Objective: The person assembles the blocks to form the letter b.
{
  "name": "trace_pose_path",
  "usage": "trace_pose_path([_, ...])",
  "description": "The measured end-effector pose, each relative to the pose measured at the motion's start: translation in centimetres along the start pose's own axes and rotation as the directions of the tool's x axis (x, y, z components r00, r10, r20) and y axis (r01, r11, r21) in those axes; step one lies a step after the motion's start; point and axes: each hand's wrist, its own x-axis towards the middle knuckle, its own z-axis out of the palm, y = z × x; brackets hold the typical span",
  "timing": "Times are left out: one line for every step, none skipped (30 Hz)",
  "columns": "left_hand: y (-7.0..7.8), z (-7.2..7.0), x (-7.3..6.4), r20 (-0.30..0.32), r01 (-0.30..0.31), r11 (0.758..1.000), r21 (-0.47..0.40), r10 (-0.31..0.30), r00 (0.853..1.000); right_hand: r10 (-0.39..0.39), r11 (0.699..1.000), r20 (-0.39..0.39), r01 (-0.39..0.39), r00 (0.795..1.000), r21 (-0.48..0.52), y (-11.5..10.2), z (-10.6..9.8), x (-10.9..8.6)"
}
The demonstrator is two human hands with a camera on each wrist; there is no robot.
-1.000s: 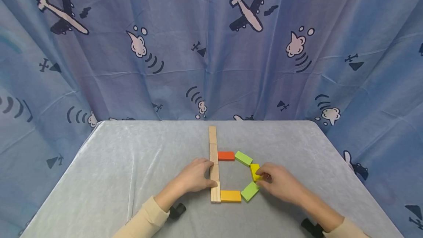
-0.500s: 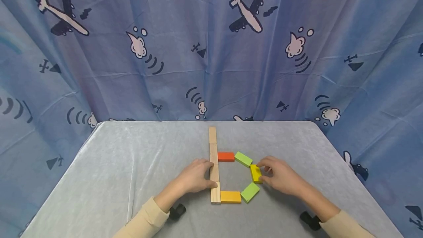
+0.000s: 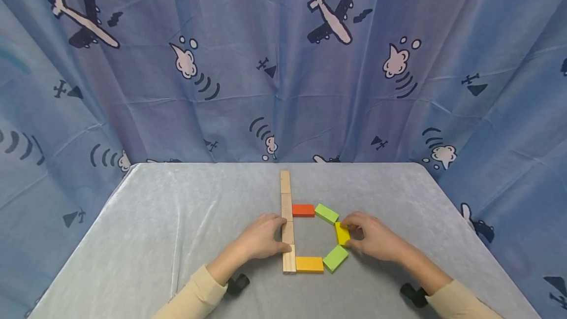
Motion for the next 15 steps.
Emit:
trace_pose_path([0.00, -0.01, 0.02, 0.000, 0.000, 1.000, -0.001, 0.000, 1.000, 0.001, 1.000, 0.000, -0.001, 1.000, 0.001, -0.02, 0.00, 0.02])
trace_pose_path([-0.02, -0.01, 0.04, 0.000, -0.001, 1.000, 0.000, 0.001, 1.000, 0.005, 1.000, 0.001, -0.005, 1.000, 0.002, -0.03, 0.01, 0.05])
trace_pose_path([-0.05, -0.01, 0.05, -0.001, -0.002, 1.000, 0.000, 0.002, 1.000, 0.014, 1.000, -0.001, -0.014, 1.000, 0.006, -0.05, 0.02, 0.08])
trace_pose_path([-0.09, 0.01, 0.07, -0.001, -0.002, 1.000, -0.001, 0.002, 1.000, 0.019, 1.000, 0.000, -0.019, 1.000, 0.005, -0.05, 0.03, 0.12])
trace_pose_path([-0.14, 0.01, 0.08, 0.000, -0.003, 1.000, 0.000, 0.003, 1.000, 0.026, 1.000, -0.001, -0.026, 1.000, 0.008, -0.08, 0.02, 0.15])
trace_pose_path([-0.20, 0.00, 0.09, 0.000, -0.005, 1.000, 0.002, 0.005, 1.000, 0.033, 0.999, 0.000, -0.033, 0.999, 0.014, -0.09, 0.03, 0.18])
trace_pose_path([-0.24, 0.01, 0.13, 0.001, -0.006, 1.000, 0.002, 0.006, 1.000, 0.040, 0.999, -0.001, -0.040, 0.999, 0.018, -0.11, -0.01, 0.18])
trace_pose_path([-0.29, 0.02, 0.17, 0.003, -0.008, 1.000, 0.001, 0.008, 1.000, 0.050, 0.998, -0.002, -0.050, 0.999, 0.024, -0.11, -0.05, 0.18])
trace_pose_path([-0.33, -0.01, 0.19, 0.005, -0.009, 1.000, -0.003, 0.009, 1.000, 0.057, 0.998, -0.005, -0.057, 0.998, 0.031, -0.14, -0.11, 0.16])
trace_pose_path([-0.39, -0.01, 0.24, 0.008, -0.010, 1.000, -0.009, 0.010, 1.000, 0.059, 0.998, -0.007, -0.059, 0.998, 0.035, -0.14, -0.19, 0.13])
trace_pose_path([-0.44, -0.06, 0.28, 0.010, -0.011, 1.000, -0.018, 0.011, 1.000, 0.066, 0.997, -0.010, -0.066, 0.998, 0.041, -0.18, -0.27, 0.10])
trace_pose_path([-0.50, -0.12, 0.30, 0.013, -0.010, 1.000, -0.029, 0.010, 1.000, 0.072, 0.996, -0.014, -0.071, 0.997, 0.045, -0.21, -0.35, 0.06])
trace_pose_path([-0.55, -0.20, 0.31, 0.017, -0.006, 0.999, -0.042, 0.006, 1.000, 0.076, 0.996, -0.020, -0.075, 0.997, 0.045, -0.27, -0.43, 0.03])
trace_pose_path([-0.61, -0.27, 0.31, 0.019, -0.002, 0.999, -0.050, 0.003, 1.000, 0.081, 0.996, -0.024, -0.080, 0.996, 0.048, -0.32, -0.50, -0.01])
trace_pose_path([-0.66, -0.38, 0.29, 0.019, 0.001, 0.998, -0.061, 0.000, 1.000, 0.084, 0.995, -0.029, -0.082, 0.996, 0.050, -0.38, -0.57, -0.04])
